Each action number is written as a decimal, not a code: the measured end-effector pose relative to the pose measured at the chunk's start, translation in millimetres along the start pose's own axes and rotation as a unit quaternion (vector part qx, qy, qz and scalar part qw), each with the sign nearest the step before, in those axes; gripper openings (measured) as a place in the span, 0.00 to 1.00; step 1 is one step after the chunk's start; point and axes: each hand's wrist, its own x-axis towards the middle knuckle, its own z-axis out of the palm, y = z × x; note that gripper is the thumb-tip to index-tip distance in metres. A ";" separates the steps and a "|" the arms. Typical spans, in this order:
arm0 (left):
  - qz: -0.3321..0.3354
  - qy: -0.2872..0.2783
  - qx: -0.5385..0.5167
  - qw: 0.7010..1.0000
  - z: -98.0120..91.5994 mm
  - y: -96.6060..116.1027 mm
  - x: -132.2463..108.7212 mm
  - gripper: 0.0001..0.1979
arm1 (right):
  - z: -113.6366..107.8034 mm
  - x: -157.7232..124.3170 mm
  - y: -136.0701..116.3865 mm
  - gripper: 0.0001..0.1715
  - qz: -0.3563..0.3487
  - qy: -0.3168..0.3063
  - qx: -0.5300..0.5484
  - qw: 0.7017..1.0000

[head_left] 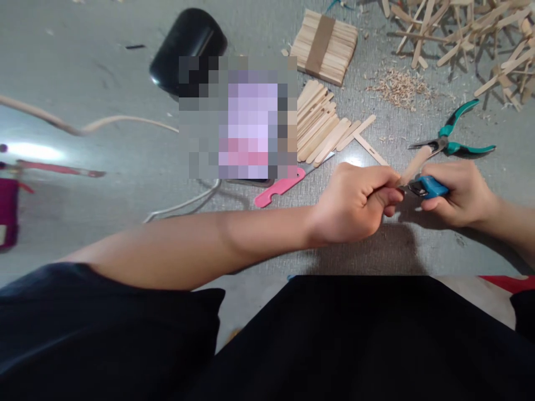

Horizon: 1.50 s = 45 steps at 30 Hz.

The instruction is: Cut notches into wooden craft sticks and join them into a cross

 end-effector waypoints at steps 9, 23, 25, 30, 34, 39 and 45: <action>-0.182 0.020 -0.183 0.966 0.7 -8.5 5.5 0.18 | 1.0 1.6 15.4 0.43 -0.069 0.107 -0.011 0.992; -0.171 0.027 -0.125 0.977 1.3 -3.7 -1.5 0.16 | -0.7 0.6 14.9 0.50 0.022 0.047 -0.039 0.998; -0.162 0.031 -0.103 0.981 1.1 -3.5 -2.5 0.15 | -1.0 0.0 14.5 0.49 0.027 0.041 -0.042 0.998; -0.128 0.060 -0.050 0.989 1.1 -4.7 -3.7 0.13 | -0.8 -3.0 14.1 0.48 0.040 0.046 -0.053 0.997; -0.121 0.066 -0.044 0.990 1.2 -6.2 -3.0 0.13 | -0.1 -3.2 14.4 0.47 0.035 0.051 -0.049 0.997; -0.131 0.061 -0.040 0.989 0.6 -6.6 -2.7 0.13 | 0.6 -1.4 10.7 0.48 0.052 0.057 -0.052 0.996; -0.158 0.056 -0.066 0.984 0.6 -6.5 -2.6 0.18 | -0.1 -0.9 8.9 0.48 0.055 0.061 -0.047 0.995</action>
